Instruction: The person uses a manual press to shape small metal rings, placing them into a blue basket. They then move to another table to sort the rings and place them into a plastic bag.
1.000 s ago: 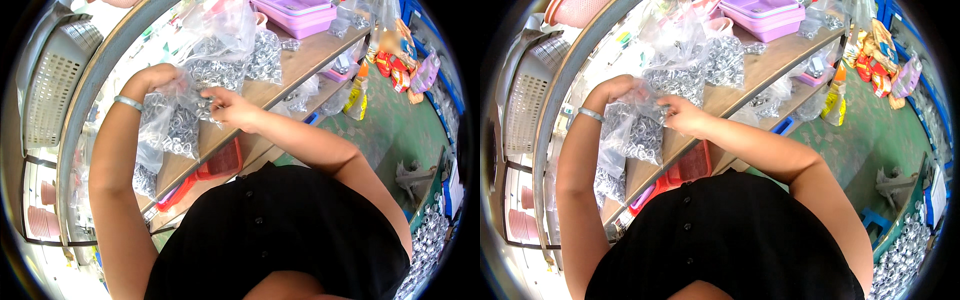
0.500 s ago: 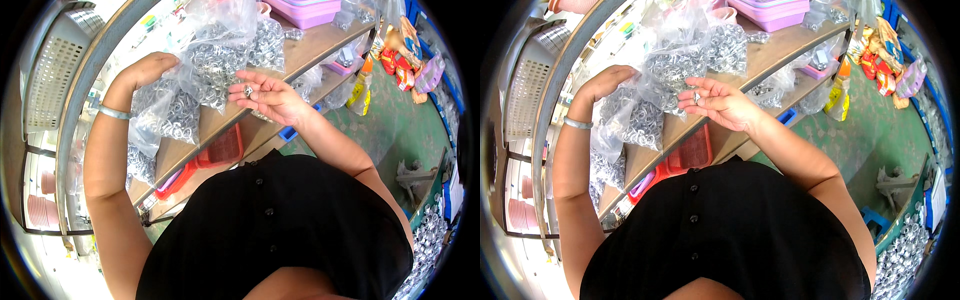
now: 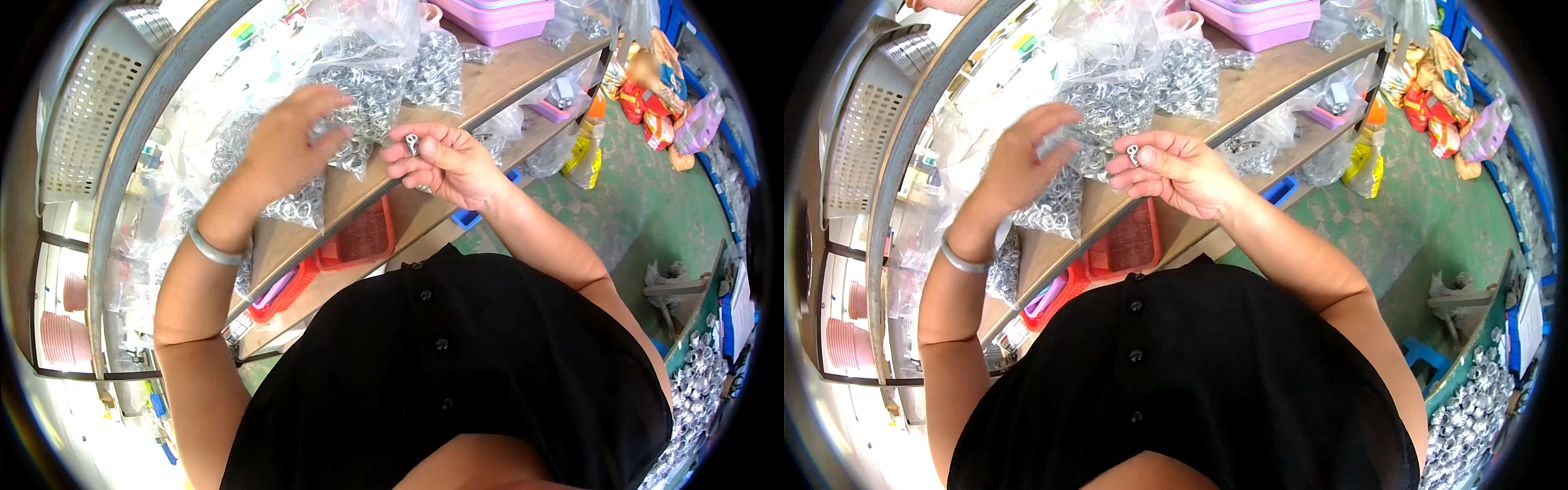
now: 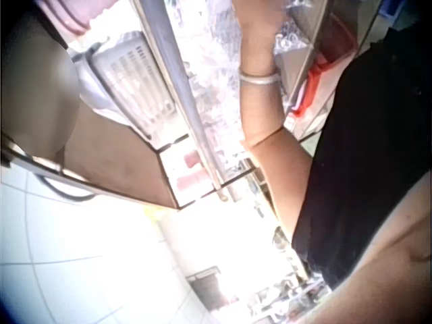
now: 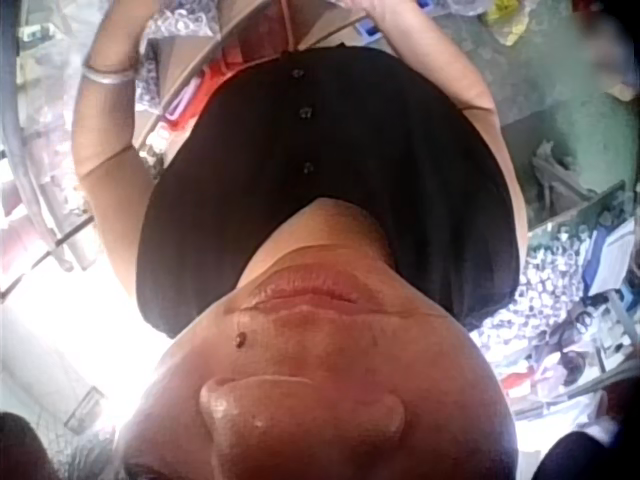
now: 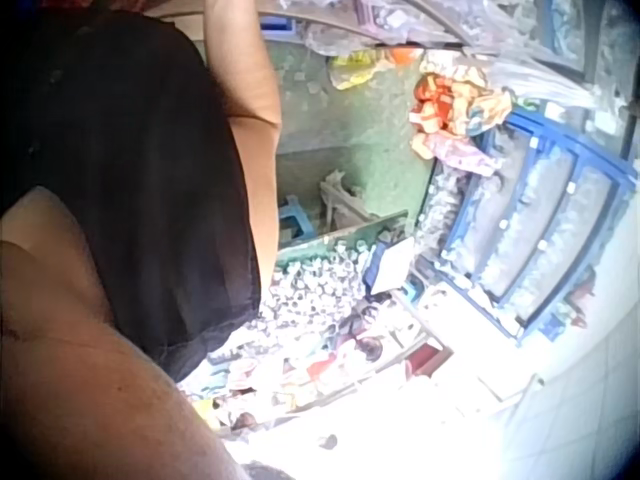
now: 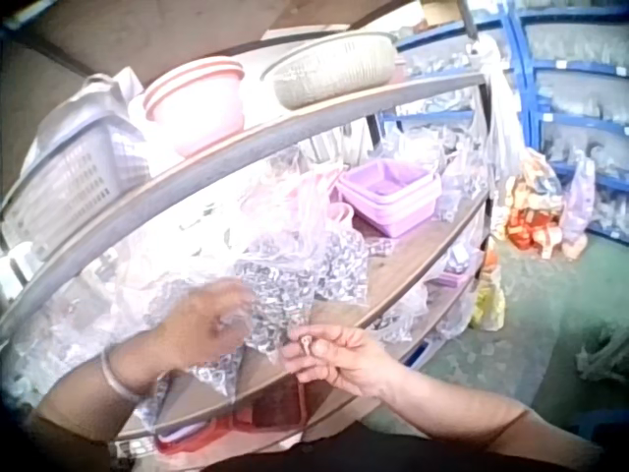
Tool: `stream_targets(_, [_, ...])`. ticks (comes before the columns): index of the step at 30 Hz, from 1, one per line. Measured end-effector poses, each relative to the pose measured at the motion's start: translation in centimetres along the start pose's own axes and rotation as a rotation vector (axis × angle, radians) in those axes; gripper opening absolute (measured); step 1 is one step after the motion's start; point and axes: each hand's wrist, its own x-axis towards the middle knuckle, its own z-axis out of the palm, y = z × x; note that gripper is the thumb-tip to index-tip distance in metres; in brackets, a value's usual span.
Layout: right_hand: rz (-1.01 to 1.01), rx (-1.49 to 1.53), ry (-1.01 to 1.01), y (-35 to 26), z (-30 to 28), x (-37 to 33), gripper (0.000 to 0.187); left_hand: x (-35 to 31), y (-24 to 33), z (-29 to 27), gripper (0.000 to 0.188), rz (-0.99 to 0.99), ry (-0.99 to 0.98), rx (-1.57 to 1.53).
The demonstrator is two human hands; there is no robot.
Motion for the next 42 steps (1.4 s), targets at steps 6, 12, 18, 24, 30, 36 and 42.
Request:
stream_targets(6, [-0.007, -0.012, -0.016, 0.2, 0.3, -0.4, 0.033, -0.4, 2.2, 0.3, 0.025, -0.026, -0.127, -0.094])
stream_targets(12, [0.021, -0.207, 0.099, -0.9, -0.4, -1.3, 0.029, -0.8, 0.4, -0.2, 0.023, -0.123, -0.120, -0.006])
stream_targets(18, [-0.047, -0.483, 0.295, -3.3, 0.1, -1.7, 0.022, -1.6, -1.6, 0.1, 0.036, -0.136, -0.009, 0.059])
stream_targets(24, [-0.263, -0.698, 0.284, -7.8, 1.2, -0.2, 0.030, 1.7, 0.2, 0.2, 0.070, -0.060, 0.161, 0.140])
stream_targets(30, [-0.683, -1.101, 0.188, -12.0, 3.6, 4.7, 0.028, 6.8, 0.4, -0.7, 0.050, 0.038, 0.026, 0.332])
stream_targets(36, [-1.046, -1.996, 0.117, -12.7, 3.9, 12.3, 0.036, 7.8, -0.1, -0.8, 0.015, -0.015, 0.111, 0.351])
stream_targets(42, [-0.861, -2.049, 0.225, -14.0, 5.5, 8.9, 0.031, 7.2, -1.9, -2.7, 0.016, -0.237, 0.316, 0.397])
